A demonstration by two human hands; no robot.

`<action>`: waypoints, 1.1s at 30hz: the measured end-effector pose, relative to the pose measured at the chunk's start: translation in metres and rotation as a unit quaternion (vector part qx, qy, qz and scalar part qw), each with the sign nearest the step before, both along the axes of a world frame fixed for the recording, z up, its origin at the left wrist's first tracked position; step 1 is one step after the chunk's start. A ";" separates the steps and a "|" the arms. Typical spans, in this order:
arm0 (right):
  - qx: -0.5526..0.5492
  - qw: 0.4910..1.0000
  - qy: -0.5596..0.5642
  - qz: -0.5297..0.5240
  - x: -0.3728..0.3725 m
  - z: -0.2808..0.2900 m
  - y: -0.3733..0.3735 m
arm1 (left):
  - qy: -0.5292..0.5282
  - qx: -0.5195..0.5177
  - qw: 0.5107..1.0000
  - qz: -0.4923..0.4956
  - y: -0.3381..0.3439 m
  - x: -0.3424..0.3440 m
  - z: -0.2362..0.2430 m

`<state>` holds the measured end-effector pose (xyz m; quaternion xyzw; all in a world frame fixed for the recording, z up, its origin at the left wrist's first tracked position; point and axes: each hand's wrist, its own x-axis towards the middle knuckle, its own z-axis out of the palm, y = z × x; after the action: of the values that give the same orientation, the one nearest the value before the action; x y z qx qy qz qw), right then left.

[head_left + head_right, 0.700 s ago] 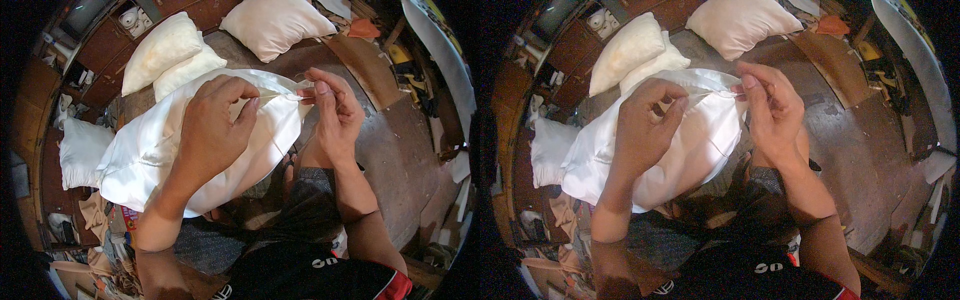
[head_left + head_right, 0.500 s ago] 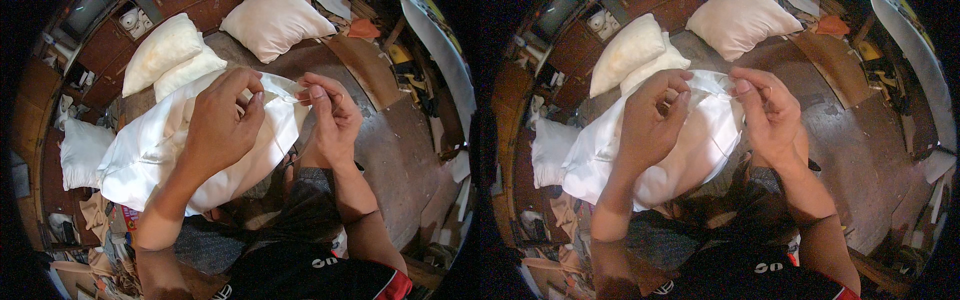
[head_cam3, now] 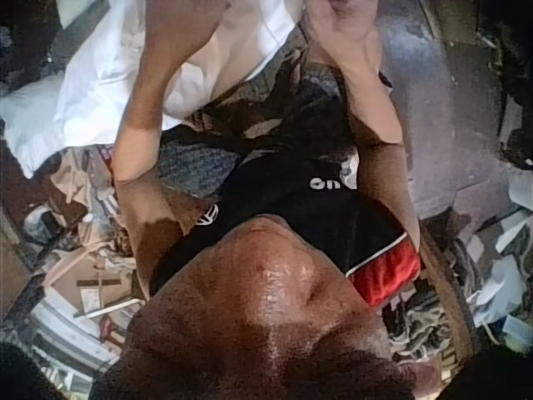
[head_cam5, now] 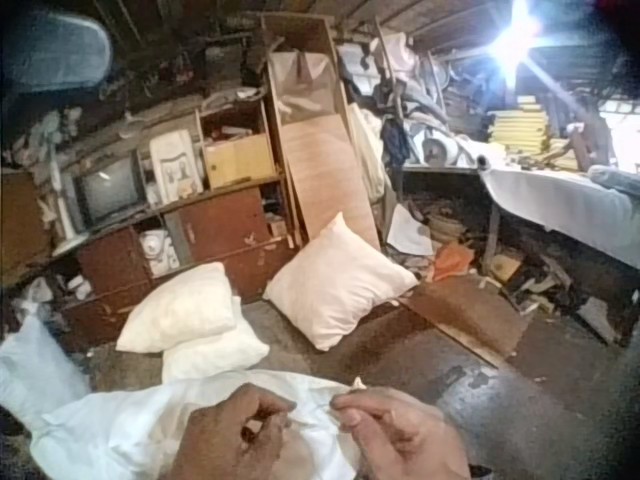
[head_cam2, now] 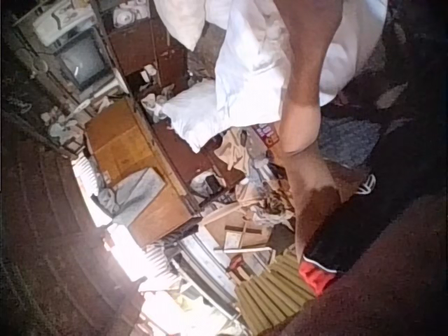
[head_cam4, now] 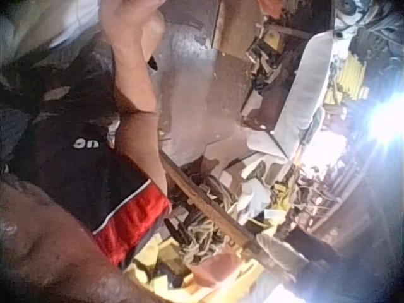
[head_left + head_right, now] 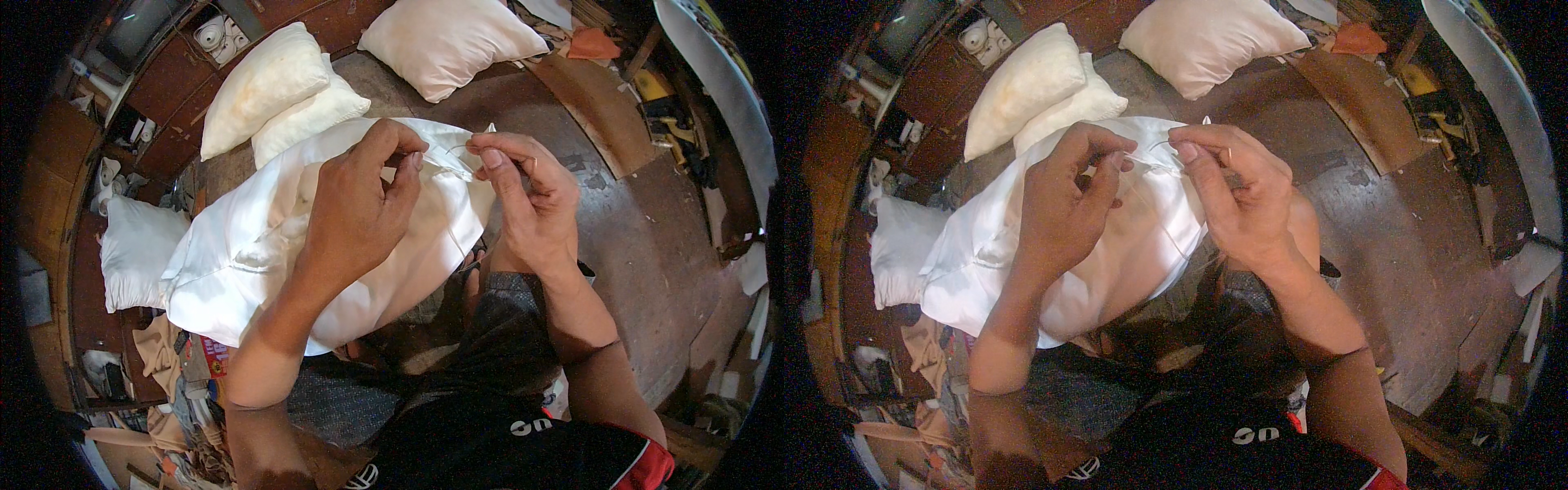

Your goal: The person hand-sews the opening of a white pillow using a needle and thread. They repeatedly insert the needle through the fabric and pull the thread to close the seam, working along the edge of the pillow.

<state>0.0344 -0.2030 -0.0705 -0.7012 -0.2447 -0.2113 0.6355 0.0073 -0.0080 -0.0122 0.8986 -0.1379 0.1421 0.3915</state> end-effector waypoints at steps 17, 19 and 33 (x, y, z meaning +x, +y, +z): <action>-0.050 0.997 -0.057 -0.024 -0.003 0.009 0.003 | -0.110 0.060 0.992 -0.016 0.002 0.002 -0.012; -0.059 0.995 -0.076 -0.024 -0.001 0.008 0.003 | -0.113 0.049 0.992 -0.027 0.002 0.002 -0.012; -0.068 0.996 -0.062 -0.017 -0.001 0.006 0.004 | -0.117 0.044 0.991 -0.038 0.001 0.001 -0.010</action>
<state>0.0334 -0.1994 -0.0644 -0.7326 -0.2857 -0.2476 0.5660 0.0086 -0.0071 -0.0226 0.8861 -0.2232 0.2254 0.3378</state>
